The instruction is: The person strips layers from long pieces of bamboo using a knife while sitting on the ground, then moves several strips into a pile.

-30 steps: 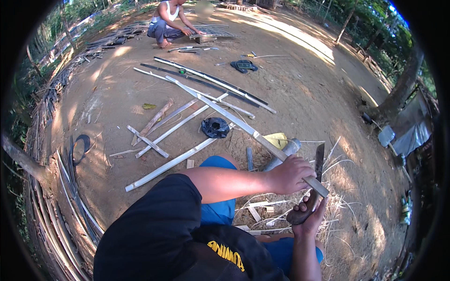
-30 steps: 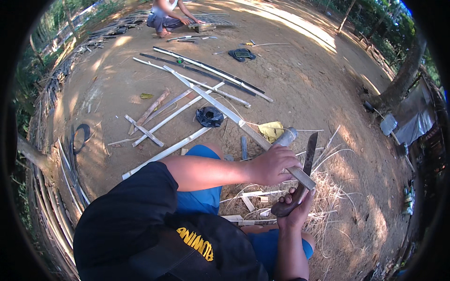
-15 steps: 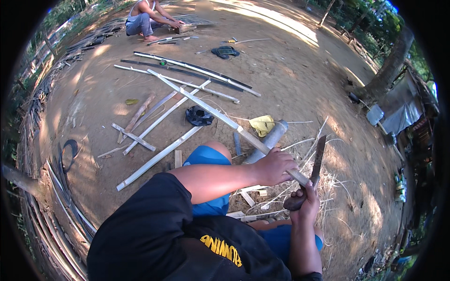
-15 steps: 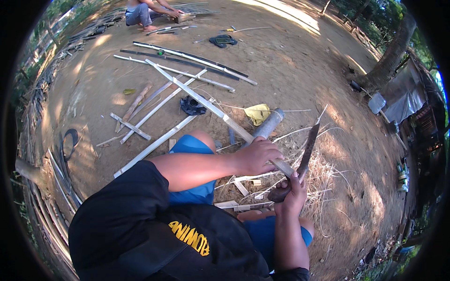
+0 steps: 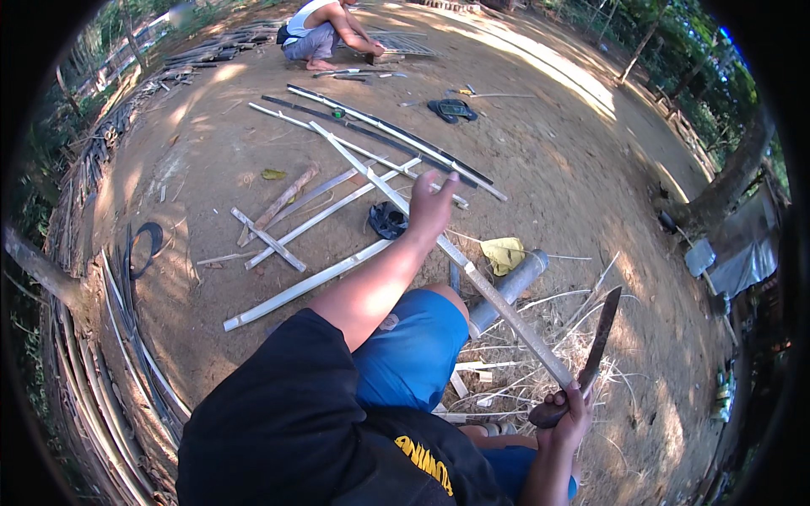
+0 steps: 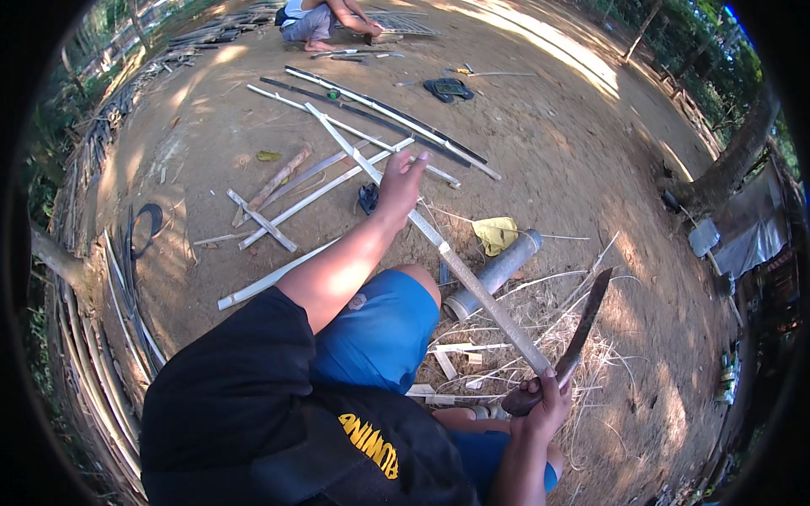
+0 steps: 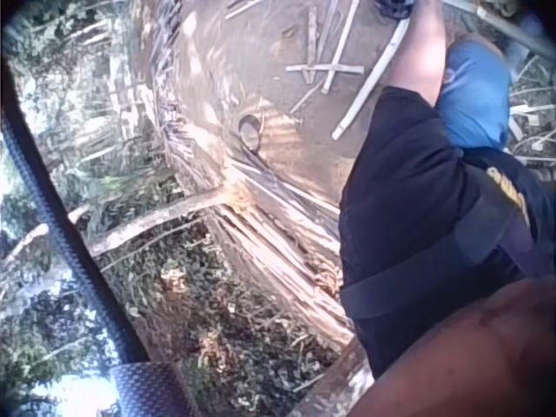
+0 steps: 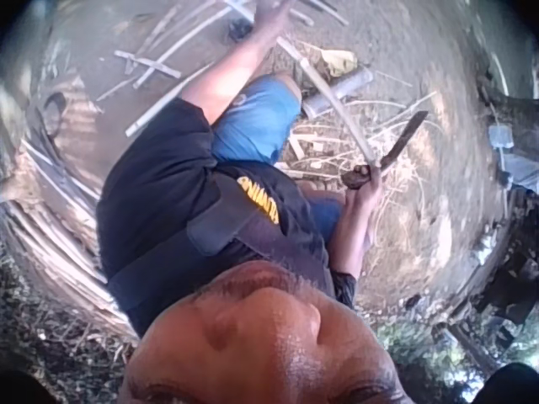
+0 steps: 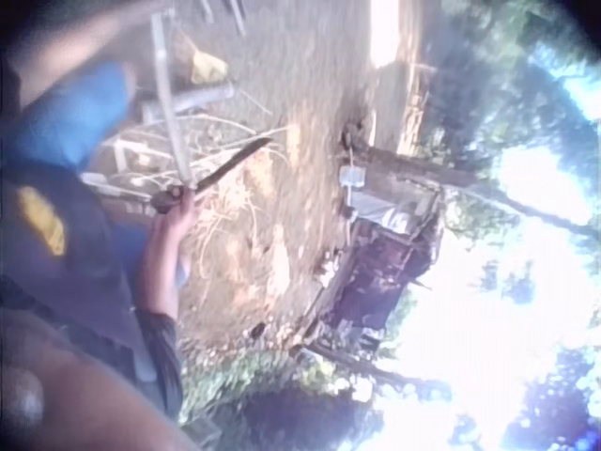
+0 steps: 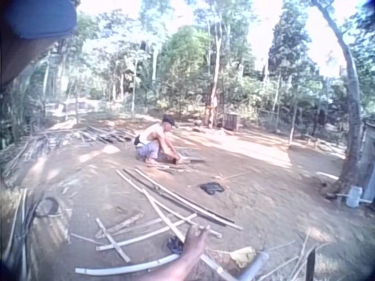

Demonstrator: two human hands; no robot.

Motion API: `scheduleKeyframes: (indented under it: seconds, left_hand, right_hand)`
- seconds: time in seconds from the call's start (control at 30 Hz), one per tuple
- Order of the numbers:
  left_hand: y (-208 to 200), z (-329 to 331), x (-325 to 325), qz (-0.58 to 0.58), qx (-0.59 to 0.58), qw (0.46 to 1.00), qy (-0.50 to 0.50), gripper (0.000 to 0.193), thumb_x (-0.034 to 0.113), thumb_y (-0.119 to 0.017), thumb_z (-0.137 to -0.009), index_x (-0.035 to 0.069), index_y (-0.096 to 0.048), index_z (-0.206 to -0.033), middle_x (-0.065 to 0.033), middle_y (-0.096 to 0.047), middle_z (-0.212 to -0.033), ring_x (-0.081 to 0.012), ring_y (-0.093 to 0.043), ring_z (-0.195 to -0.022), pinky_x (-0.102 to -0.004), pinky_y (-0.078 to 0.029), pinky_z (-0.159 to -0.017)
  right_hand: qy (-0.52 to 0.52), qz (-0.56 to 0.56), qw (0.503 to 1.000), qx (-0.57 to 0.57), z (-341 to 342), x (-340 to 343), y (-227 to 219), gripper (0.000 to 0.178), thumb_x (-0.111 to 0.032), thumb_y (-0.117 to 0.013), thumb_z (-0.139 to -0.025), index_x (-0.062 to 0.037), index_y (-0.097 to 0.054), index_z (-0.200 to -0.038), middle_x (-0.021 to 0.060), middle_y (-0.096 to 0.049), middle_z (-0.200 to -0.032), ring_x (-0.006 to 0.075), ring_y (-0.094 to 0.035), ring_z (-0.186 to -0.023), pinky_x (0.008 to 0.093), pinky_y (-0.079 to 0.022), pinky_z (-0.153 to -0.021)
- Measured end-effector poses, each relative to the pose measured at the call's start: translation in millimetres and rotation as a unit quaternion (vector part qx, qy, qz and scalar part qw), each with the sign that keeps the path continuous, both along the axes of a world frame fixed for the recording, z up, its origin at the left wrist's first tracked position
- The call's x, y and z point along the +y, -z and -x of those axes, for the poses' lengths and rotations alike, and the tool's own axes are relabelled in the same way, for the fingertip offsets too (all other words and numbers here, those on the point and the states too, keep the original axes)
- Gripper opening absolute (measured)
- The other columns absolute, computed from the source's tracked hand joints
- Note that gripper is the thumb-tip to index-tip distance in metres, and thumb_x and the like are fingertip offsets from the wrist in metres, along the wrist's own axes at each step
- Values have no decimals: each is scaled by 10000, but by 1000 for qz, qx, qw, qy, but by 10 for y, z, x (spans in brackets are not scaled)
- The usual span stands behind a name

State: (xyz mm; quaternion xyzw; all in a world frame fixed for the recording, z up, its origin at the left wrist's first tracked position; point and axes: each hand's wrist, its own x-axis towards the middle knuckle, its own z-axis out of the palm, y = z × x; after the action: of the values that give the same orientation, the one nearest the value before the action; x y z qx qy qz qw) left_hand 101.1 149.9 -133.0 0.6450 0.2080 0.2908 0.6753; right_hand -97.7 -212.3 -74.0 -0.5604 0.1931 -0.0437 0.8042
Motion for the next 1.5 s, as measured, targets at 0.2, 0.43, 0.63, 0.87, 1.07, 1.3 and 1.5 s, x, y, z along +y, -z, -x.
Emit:
scheduleKeyframes:
  seconds: [0.2,0.43,0.63,0.87,1.07,1.3,1.5]
  left_hand:
    - [742,-77,543,407,118,903,-79,845,636,-527,-894,18,-337,-1438,-160,-406,-1444,-287,-434,-1298,-469,-353,-1067]
    - [1375,-520,709,516,77,853,10,1075,774,-430,-841,87,-11,-1555,-173,-87,-1615,-309,-186,-1474,-577,-183,-1148]
    - [1526,-760,667,595,-25,803,6,957,767,-348,-873,112,-132,-1536,-161,-351,-1486,-305,-409,-1332,-586,-348,-1050]
    - [927,-604,402,572,-136,804,89,893,685,-380,-925,75,-98,-1513,-172,-430,-1440,-306,-504,-1256,-570,-359,-1033]
    - [-1109,-122,676,416,-313,814,258,790,643,-479,-901,-35,-472,-1307,-273,-324,-1510,-406,-351,-1390,-633,-217,-1146]
    - [-1951,-108,1682,274,-415,771,398,641,468,-212,-1032,-38,-358,-1398,-118,-444,-897,-208,-501,-705,-367,-476,-661]
    - [-1983,466,793,320,-371,862,126,524,461,-207,-1054,35,-501,-1139,-6,-391,-676,-114,-351,-542,-264,-339,-486]
  right_hand:
    - [44,56,995,-73,55,-352,-249,387,-35,-594,-875,29,-458,-1232,23,-508,-732,84,-501,-607,268,-491,-600]
    - [108,103,983,-108,518,-1007,-676,591,-79,-536,-900,15,-354,-1455,17,-523,-814,72,-492,-629,259,-494,-614]
    - [202,136,962,-126,910,-1548,-914,551,-83,-523,-946,10,-349,-1461,-2,-532,-818,61,-503,-651,254,-488,-650]
    - [278,81,951,-109,997,-2313,-543,223,-136,-560,-961,-43,-574,-1163,1,-566,-692,99,-557,-601,264,-502,-594]
    - [317,0,946,-71,935,-2761,-357,83,-177,-601,-941,-106,-558,-932,0,-554,-624,184,-578,-593,320,-485,-557]
    - [317,12,947,-57,327,-2784,183,169,-151,-613,-948,-4,-562,-1015,50,-569,-756,128,-521,-582,288,-470,-526]
    - [346,-7,938,-18,546,-2776,399,278,-251,-620,-960,11,-560,-1029,80,-598,-788,132,-533,-587,307,-483,-533]
